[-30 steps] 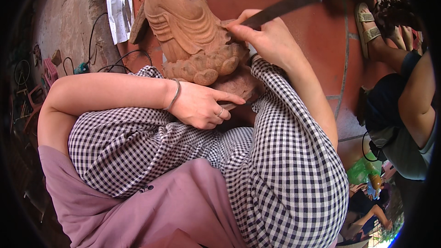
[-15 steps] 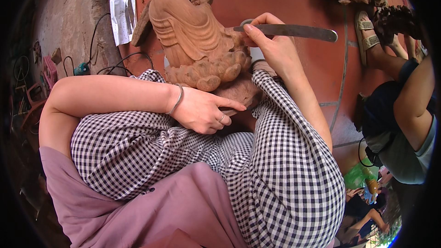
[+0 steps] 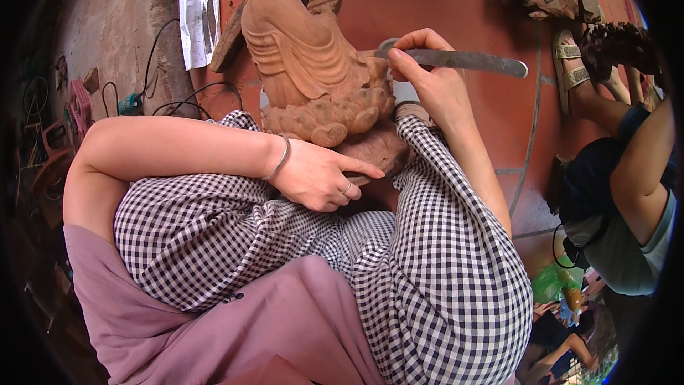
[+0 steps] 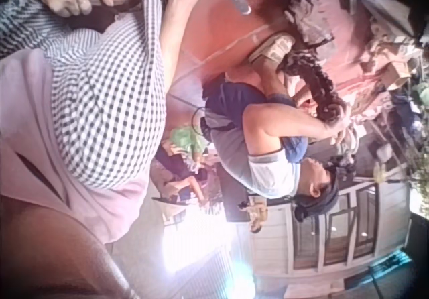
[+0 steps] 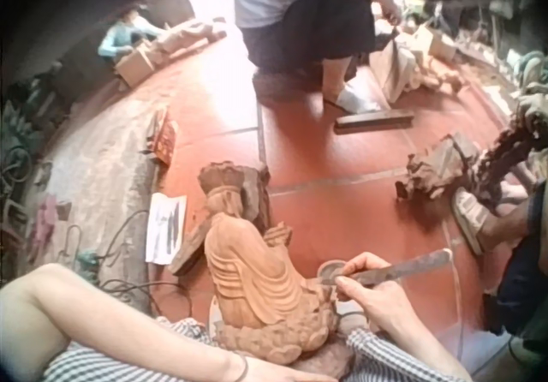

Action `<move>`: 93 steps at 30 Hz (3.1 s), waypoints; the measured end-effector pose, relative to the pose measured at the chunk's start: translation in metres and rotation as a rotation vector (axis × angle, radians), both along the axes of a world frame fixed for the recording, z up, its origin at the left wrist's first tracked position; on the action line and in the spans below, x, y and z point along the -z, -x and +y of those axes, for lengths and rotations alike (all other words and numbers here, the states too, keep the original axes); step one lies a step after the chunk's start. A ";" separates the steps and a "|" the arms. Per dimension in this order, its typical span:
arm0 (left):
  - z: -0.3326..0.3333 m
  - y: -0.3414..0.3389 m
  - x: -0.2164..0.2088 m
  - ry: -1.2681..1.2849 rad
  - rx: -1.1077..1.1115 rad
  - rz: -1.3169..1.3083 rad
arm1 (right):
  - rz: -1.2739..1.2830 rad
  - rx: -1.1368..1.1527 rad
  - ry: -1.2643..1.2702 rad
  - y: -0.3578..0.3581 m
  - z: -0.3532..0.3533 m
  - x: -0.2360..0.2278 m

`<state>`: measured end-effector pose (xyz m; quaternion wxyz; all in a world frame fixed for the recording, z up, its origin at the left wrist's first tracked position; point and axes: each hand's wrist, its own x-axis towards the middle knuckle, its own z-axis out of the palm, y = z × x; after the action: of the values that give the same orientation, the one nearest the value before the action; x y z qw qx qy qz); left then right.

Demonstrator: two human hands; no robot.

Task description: The person carves a clay sculpture of a seated figure using a metal tool and sandpaper. They refine the folds of the garment and smooth the surface while seated on the floor in a workshop.

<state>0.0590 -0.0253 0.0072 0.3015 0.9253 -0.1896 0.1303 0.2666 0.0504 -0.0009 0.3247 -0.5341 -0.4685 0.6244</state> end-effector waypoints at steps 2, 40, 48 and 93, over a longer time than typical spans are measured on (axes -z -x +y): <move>0.000 0.001 0.000 0.020 0.001 -0.004 | 0.019 0.013 -0.003 0.001 0.000 -0.001; -0.005 0.008 0.000 -0.044 -0.007 0.028 | 0.103 0.016 0.024 -0.005 0.005 0.021; -0.002 0.006 -0.002 -0.055 0.007 0.044 | 0.109 -0.049 0.130 -0.006 0.001 0.028; -0.018 0.053 0.004 0.081 -0.294 0.051 | 0.149 -0.230 -0.142 -0.012 -0.016 -0.002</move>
<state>0.0065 -0.0431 0.0037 0.3208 0.9332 -0.0388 0.1572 0.2787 0.0345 0.0012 0.3219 -0.4048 -0.5439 0.6608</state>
